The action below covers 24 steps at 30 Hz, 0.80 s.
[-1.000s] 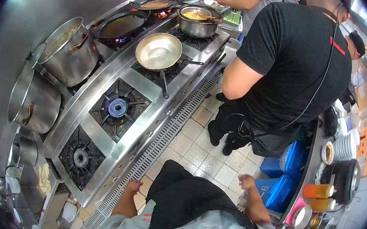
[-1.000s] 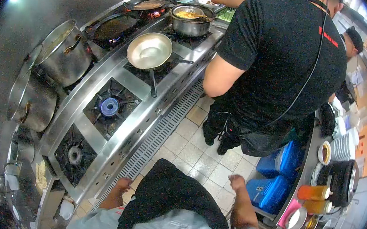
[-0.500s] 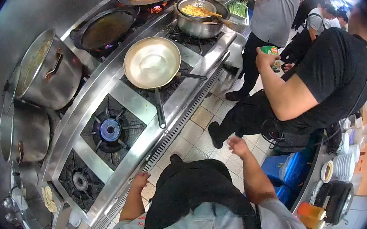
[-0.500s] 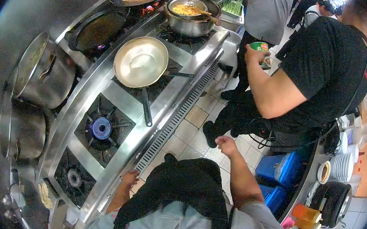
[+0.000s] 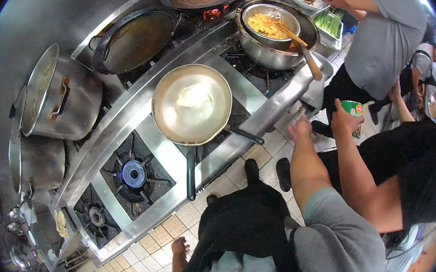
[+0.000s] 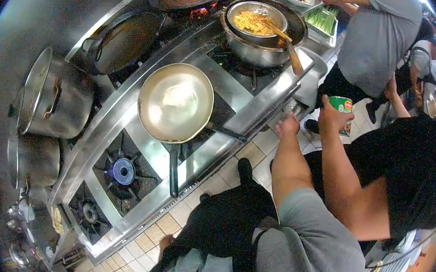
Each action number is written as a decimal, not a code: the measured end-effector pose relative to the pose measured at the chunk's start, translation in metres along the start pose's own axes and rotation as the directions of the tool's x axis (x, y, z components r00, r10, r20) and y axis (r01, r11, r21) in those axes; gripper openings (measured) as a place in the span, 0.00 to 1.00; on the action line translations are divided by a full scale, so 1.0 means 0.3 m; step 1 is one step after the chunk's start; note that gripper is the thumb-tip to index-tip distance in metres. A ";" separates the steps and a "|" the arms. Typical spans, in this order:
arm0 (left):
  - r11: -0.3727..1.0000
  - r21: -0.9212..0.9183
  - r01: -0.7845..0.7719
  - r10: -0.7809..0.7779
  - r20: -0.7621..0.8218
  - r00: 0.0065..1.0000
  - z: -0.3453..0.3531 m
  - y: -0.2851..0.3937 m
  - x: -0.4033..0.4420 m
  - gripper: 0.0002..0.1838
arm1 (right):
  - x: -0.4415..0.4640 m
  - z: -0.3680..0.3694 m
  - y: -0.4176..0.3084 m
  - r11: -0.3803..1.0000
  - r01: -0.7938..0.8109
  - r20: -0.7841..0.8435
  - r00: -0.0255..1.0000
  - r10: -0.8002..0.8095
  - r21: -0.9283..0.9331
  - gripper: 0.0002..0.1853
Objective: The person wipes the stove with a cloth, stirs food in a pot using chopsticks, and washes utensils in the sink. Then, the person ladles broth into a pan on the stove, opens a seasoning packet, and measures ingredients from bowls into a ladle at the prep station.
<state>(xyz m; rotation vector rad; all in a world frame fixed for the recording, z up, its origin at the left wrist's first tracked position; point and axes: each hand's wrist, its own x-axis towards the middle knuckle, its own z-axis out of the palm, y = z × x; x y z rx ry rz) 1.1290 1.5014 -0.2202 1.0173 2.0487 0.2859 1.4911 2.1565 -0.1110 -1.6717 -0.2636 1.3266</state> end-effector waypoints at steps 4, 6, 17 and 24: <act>1.000 0.014 -0.001 0.002 -0.034 0.999 0.174 0.091 -0.123 0.18 | 0.183 0.044 -0.009 0.997 -0.052 -0.003 0.999 0.052 0.058 0.24; 0.999 -0.022 0.034 -0.034 0.034 0.999 0.234 0.133 -0.129 0.17 | 0.267 0.045 -0.026 0.998 -0.065 0.044 0.997 0.065 -0.011 0.24; 0.588 -0.526 0.614 -0.624 0.187 0.758 -0.059 0.633 -0.132 0.22 | 0.632 0.122 -0.189 0.993 0.090 0.280 0.958 -0.064 -0.081 0.23; 0.508 -0.624 0.594 -0.623 0.209 0.753 -0.091 0.782 -0.045 0.22 | 0.809 0.111 -0.137 0.990 0.009 0.317 0.947 -0.055 0.144 0.16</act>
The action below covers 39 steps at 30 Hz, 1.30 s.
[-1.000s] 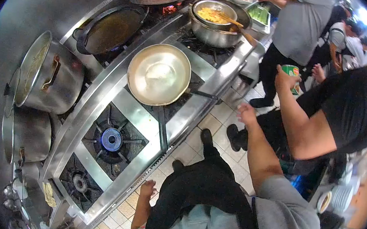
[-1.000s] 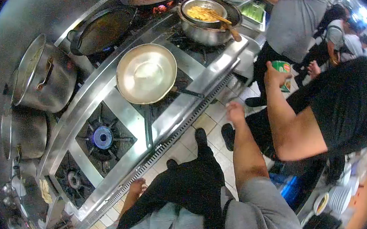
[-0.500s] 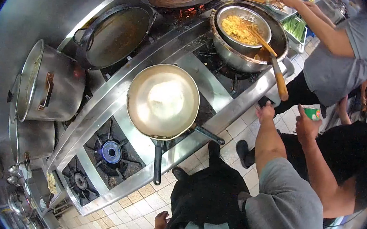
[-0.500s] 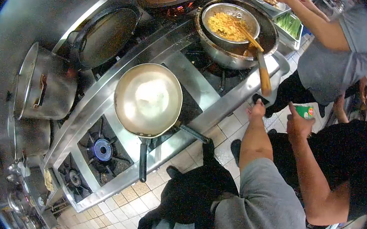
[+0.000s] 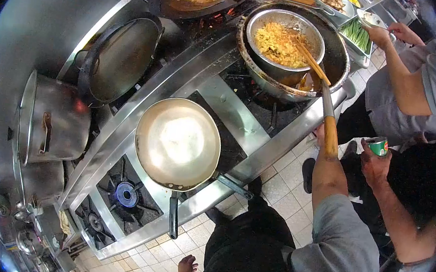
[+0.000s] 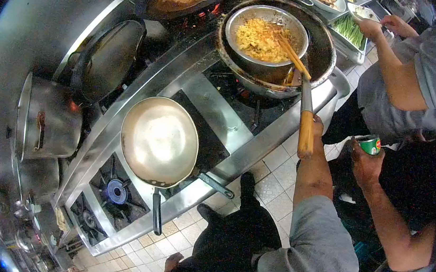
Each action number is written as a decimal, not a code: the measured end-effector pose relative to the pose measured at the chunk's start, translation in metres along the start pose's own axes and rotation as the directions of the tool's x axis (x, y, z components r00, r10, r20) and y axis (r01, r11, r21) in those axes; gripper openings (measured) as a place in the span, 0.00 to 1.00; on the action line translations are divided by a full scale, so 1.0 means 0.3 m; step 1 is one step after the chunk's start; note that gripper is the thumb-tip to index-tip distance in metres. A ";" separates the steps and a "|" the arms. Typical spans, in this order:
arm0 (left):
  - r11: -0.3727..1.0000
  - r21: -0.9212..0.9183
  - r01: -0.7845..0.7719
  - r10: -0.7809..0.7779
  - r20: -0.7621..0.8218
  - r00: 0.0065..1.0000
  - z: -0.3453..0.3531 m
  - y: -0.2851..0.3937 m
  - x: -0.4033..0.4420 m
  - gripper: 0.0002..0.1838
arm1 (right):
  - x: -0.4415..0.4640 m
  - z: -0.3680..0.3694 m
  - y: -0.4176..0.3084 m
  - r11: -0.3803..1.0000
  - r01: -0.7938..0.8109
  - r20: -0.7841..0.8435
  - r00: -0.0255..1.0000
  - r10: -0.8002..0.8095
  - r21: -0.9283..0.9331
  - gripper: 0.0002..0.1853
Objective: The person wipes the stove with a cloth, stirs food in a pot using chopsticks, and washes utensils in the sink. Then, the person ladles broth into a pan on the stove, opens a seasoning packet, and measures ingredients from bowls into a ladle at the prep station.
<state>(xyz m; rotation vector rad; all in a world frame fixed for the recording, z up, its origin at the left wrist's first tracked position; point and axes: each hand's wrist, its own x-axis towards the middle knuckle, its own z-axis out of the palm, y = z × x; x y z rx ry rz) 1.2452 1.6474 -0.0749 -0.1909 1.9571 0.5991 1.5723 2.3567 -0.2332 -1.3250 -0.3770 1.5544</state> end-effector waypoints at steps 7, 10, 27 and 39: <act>0.997 0.026 -0.076 0.074 0.060 0.995 0.018 -0.080 0.097 0.22 | -0.108 0.032 -0.059 0.976 0.021 -0.040 0.999 -0.013 0.216 0.14; 0.990 0.098 -0.097 0.095 0.028 0.995 0.040 -0.043 0.078 0.22 | -0.070 -0.004 -0.041 0.819 0.323 0.106 0.944 -0.311 -0.473 0.09; 0.993 -0.116 -0.036 0.033 -0.025 0.999 0.164 -0.020 0.008 0.22 | -0.075 -0.033 -0.079 0.989 -0.130 0.141 0.983 0.118 0.077 0.25; 0.897 -0.441 -0.029 -0.027 -0.120 0.992 0.203 -0.131 0.041 0.23 | -0.543 -0.120 -0.418 0.915 0.231 0.063 0.973 -0.223 -0.331 0.08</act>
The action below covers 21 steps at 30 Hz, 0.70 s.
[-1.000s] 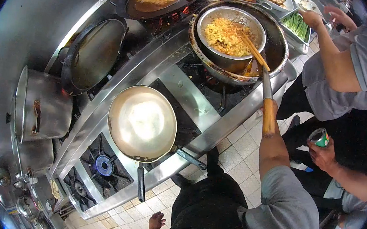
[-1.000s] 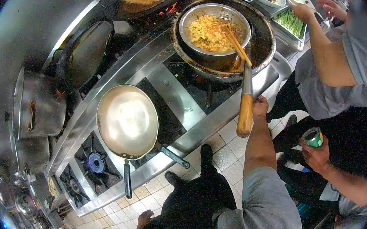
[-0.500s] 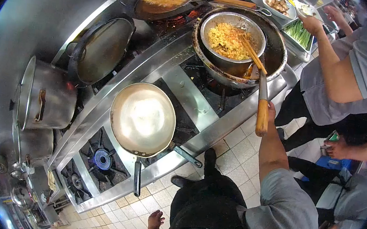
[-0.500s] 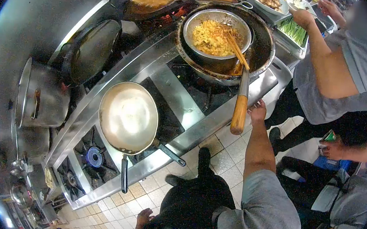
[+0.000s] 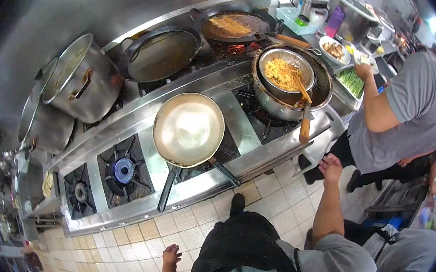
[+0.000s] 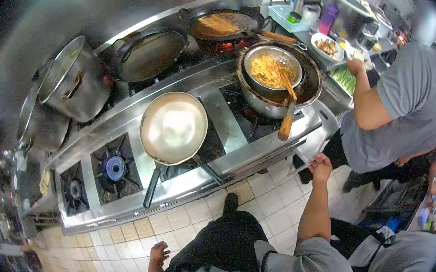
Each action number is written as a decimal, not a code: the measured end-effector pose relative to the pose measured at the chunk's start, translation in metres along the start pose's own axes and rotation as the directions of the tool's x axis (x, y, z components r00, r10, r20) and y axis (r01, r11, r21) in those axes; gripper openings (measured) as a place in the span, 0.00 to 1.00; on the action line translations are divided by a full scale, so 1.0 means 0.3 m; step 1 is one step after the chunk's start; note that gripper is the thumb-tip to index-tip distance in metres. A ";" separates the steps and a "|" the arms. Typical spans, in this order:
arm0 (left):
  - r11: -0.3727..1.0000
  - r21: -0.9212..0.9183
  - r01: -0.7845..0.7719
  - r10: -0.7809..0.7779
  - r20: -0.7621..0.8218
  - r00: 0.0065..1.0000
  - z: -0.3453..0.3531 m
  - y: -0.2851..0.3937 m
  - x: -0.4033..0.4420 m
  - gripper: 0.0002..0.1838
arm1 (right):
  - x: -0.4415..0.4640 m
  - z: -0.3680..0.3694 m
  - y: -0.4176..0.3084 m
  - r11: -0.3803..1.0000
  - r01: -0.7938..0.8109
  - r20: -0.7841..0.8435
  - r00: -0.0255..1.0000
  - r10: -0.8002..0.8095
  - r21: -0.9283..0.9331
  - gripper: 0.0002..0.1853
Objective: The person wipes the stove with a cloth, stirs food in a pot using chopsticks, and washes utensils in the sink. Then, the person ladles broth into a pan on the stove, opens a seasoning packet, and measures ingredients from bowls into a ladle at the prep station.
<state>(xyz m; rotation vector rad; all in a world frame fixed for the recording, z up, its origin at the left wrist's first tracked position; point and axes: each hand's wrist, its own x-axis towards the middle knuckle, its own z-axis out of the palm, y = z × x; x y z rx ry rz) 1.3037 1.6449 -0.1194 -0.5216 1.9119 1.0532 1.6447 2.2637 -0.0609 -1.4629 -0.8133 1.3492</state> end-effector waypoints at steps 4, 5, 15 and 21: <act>0.999 -0.033 -0.002 0.001 -0.006 1.000 -0.006 -0.115 -0.025 0.23 | -0.033 0.064 -0.327 0.967 0.250 0.155 0.955 -0.254 0.044 0.10; 0.999 -0.035 0.025 -0.025 -0.001 1.000 -0.003 -0.153 -0.039 0.22 | -0.069 0.111 -0.428 0.961 0.269 0.159 0.948 -0.275 0.056 0.12; 0.340 0.882 -0.327 0.417 0.170 0.893 0.099 -0.680 0.059 0.21 | 0.143 0.607 -0.885 0.924 0.312 0.317 0.873 -0.370 0.219 0.28; 0.420 0.854 -0.307 0.320 0.177 0.931 0.450 -0.602 0.087 0.23 | 0.283 0.807 -0.974 0.986 0.144 0.625 0.763 -0.166 0.085 0.32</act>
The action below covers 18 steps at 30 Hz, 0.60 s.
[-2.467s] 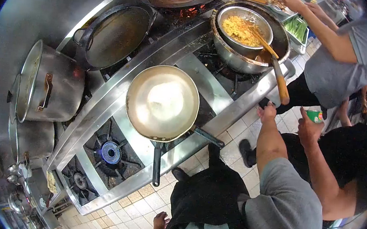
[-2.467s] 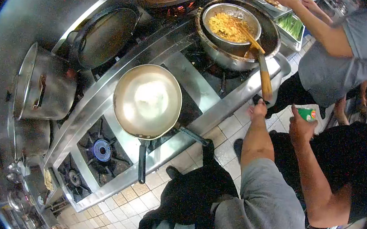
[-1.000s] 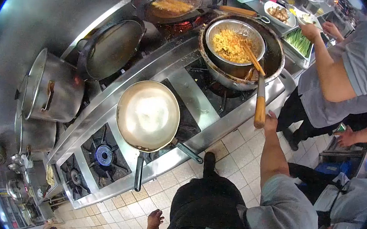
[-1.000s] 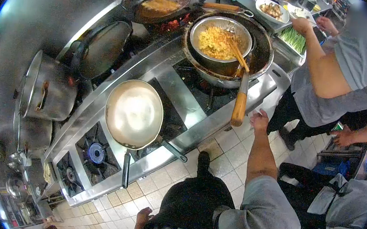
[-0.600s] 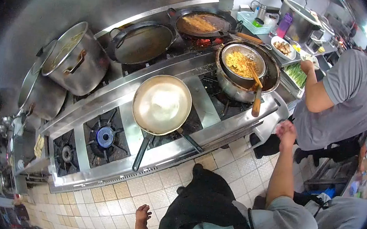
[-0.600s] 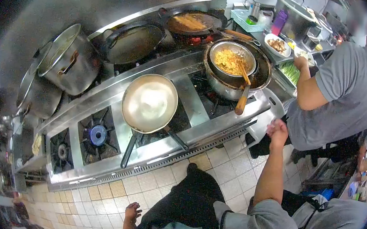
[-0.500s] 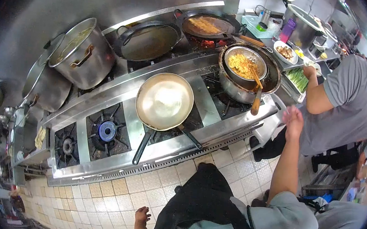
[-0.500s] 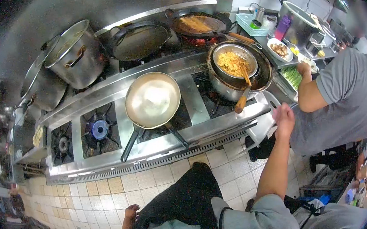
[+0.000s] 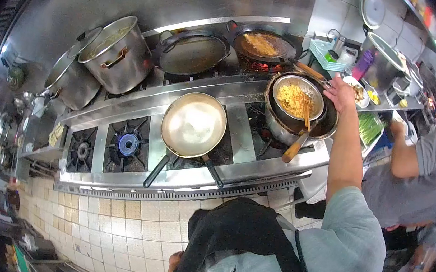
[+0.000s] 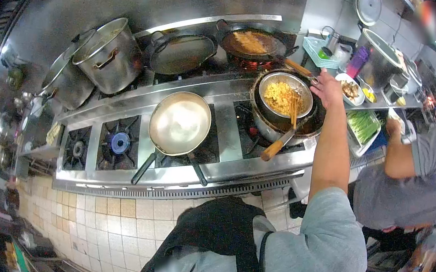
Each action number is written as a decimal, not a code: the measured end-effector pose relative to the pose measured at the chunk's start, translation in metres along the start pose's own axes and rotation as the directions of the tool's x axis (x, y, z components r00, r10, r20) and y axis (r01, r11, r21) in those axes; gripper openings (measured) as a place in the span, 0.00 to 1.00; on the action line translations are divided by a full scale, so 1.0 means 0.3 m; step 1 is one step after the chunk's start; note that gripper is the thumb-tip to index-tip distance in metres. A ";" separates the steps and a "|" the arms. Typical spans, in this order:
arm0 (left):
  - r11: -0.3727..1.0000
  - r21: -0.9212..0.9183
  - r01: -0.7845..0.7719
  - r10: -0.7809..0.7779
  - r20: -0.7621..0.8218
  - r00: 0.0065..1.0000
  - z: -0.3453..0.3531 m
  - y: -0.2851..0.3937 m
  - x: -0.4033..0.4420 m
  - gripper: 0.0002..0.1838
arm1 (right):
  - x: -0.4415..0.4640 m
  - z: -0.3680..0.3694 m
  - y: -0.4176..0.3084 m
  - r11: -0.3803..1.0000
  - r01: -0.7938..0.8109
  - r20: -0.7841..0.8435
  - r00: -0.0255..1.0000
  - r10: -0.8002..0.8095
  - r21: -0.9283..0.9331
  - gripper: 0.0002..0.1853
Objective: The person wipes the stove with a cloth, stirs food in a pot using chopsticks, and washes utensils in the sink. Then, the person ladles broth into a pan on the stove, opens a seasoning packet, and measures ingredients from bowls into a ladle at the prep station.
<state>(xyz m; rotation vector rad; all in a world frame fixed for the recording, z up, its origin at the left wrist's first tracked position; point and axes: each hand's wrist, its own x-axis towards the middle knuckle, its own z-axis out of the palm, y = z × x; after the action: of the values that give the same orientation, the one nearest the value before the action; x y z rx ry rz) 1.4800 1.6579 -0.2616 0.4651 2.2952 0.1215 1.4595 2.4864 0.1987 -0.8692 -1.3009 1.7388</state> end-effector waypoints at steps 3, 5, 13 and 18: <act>0.438 -0.885 0.157 -0.202 0.073 0.977 0.053 0.136 0.013 0.18 | 0.063 0.048 0.016 0.987 -0.145 0.216 0.968 0.126 0.074 0.28; 0.868 -0.272 -0.415 0.276 -0.432 0.859 0.049 0.157 0.030 0.16 | 0.047 0.119 0.027 0.965 -0.227 0.271 0.944 0.185 0.129 0.18; 0.327 -0.886 0.329 -0.420 0.175 0.890 -0.379 0.382 -0.121 0.19 | 0.132 0.318 0.154 0.789 -0.554 0.535 0.765 0.357 0.265 0.08; 0.293 -0.933 0.209 -0.427 0.068 0.902 -0.413 0.414 -0.100 0.20 | 0.031 0.338 0.142 0.913 -0.402 0.392 0.853 0.346 0.068 0.03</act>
<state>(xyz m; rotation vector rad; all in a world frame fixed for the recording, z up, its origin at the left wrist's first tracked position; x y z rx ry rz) 1.4465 1.7689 -0.1268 -0.6680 2.0035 1.2631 1.3593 2.4433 0.1812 -0.7664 -1.2729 2.3730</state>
